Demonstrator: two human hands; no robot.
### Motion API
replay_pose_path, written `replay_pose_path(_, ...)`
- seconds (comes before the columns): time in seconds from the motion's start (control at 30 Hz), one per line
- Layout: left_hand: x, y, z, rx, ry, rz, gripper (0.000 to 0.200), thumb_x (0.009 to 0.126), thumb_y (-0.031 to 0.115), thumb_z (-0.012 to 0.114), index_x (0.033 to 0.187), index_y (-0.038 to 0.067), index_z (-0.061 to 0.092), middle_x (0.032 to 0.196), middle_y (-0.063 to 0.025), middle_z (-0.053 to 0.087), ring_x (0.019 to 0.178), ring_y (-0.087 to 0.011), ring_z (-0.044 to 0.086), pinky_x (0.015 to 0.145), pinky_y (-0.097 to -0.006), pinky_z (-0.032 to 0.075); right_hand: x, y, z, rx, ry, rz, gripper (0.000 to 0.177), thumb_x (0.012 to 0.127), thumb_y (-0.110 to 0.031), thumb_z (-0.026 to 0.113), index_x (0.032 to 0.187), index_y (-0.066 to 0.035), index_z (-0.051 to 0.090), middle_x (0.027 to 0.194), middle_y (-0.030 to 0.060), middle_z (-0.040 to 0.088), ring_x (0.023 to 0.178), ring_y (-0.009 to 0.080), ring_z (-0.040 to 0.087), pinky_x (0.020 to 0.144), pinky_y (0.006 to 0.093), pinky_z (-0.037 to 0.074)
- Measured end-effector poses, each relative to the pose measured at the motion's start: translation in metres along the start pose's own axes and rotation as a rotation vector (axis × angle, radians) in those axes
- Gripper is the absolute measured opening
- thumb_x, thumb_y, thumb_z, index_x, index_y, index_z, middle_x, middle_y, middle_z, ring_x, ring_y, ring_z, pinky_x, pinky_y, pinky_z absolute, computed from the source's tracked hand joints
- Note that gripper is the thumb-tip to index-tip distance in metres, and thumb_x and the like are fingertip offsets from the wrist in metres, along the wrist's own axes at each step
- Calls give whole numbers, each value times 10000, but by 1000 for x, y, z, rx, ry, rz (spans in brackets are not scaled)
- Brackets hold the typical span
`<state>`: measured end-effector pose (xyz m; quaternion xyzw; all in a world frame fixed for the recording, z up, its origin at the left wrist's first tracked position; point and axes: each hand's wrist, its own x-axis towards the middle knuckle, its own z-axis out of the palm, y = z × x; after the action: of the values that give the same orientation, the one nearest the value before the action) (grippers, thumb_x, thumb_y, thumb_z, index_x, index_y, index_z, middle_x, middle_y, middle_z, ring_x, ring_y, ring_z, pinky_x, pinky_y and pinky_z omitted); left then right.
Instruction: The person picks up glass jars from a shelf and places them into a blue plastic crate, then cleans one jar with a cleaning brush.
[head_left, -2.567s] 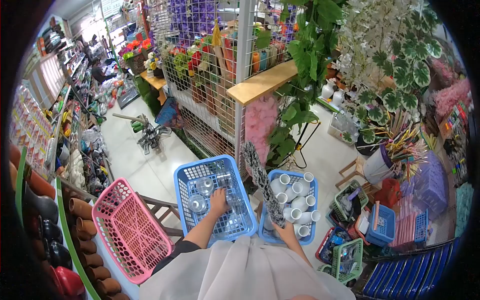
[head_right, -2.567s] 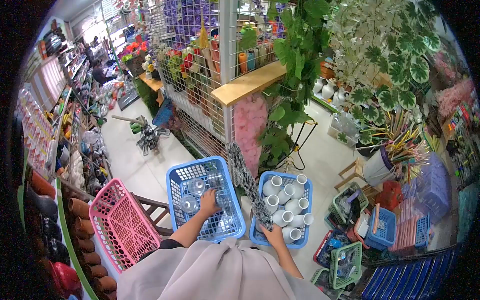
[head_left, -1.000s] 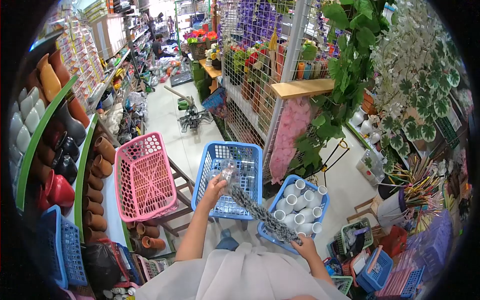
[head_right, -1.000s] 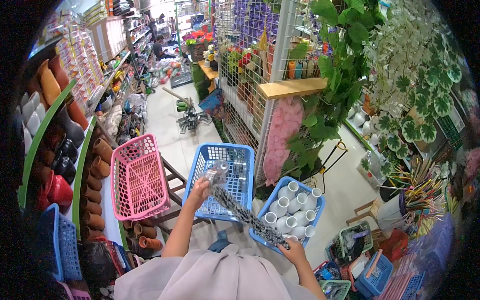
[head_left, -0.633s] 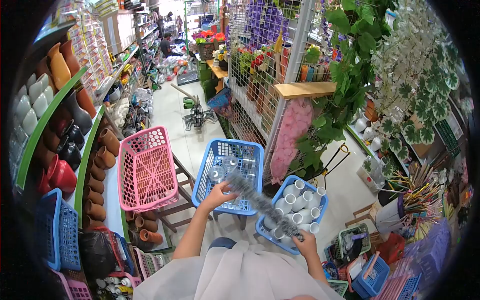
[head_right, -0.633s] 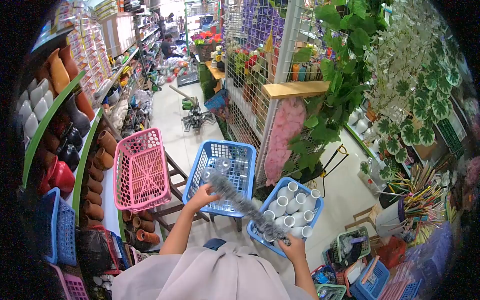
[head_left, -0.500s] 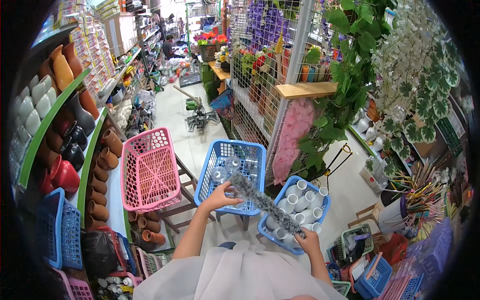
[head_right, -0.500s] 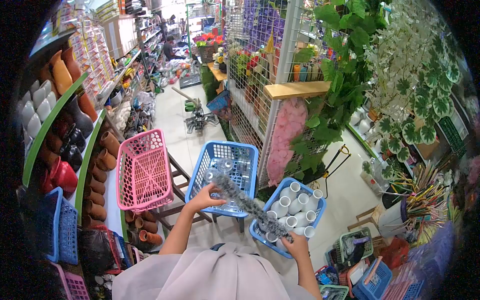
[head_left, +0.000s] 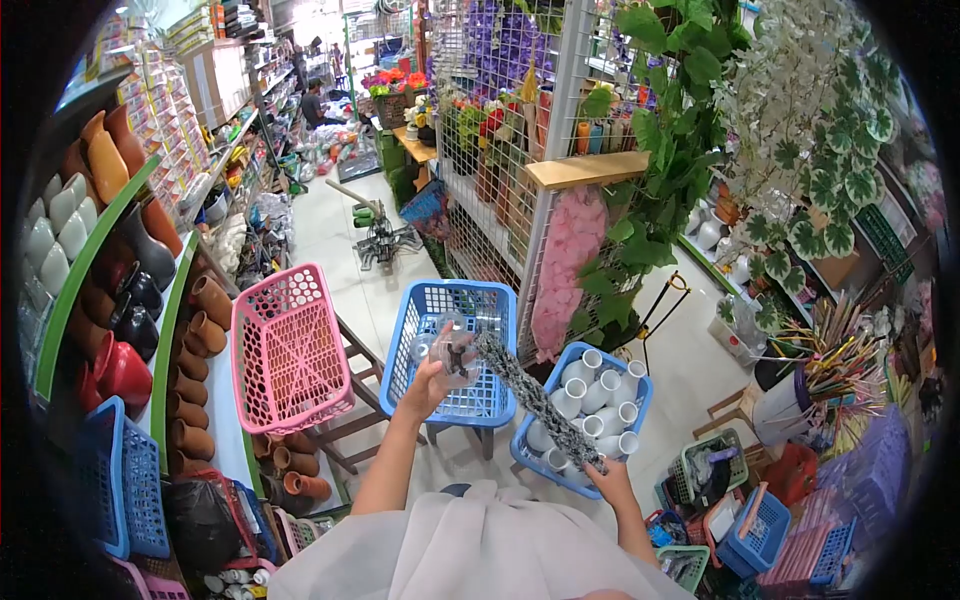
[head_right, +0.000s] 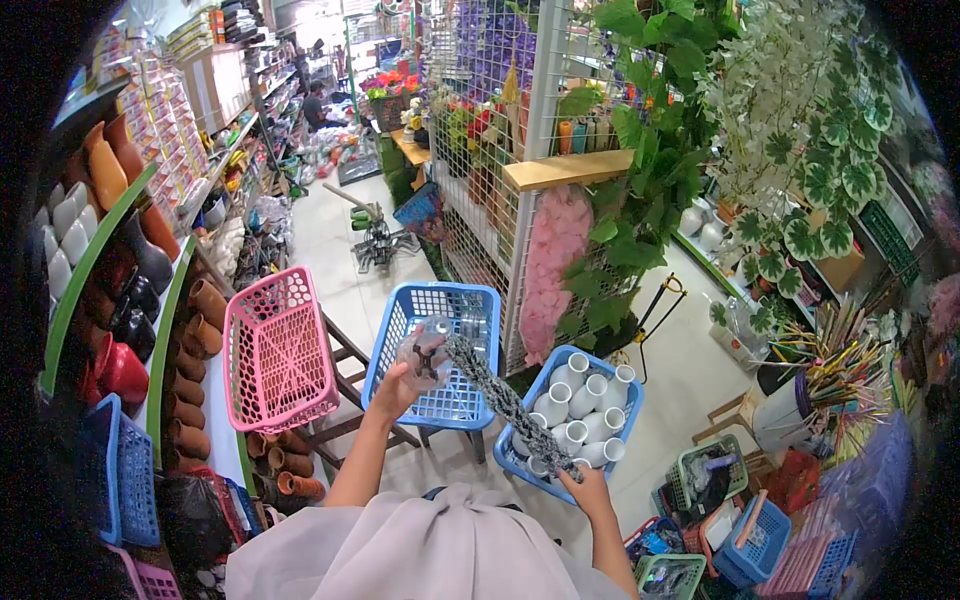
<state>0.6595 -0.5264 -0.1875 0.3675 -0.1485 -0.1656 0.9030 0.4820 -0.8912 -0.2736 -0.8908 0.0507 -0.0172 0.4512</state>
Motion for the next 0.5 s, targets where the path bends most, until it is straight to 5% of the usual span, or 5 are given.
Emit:
replay_pose_path(0.07,-1,-1,5,-33,-13,40,869,761,335,685,1492,193,236,1426,-133,403,1265,-297,450,1042,-498,394,-1,7,8,44,-18,78,341,806,-308,713,886,21,675,703,180,638,617,261,598,634,369,469)
replay_pose_path(0.3,6,-18,-21,-561,281,226,557,804,347,623,1309,175,463,1349,-171,459,1246,-365,453,1077,-517,365,-2,-18,20,34,-73,19,366,809,-327,709,977,-2,687,764,187,669,655,248,616,649,365,478)
replay_pose_path(0.5,15,-23,-15,-443,413,271,541,848,389,641,1305,159,464,1248,-141,534,1174,-339,498,992,-481,438,8,-15,44,92,-10,66,371,808,-341,704,1005,-27,694,791,204,678,713,289,666,677,377,501)
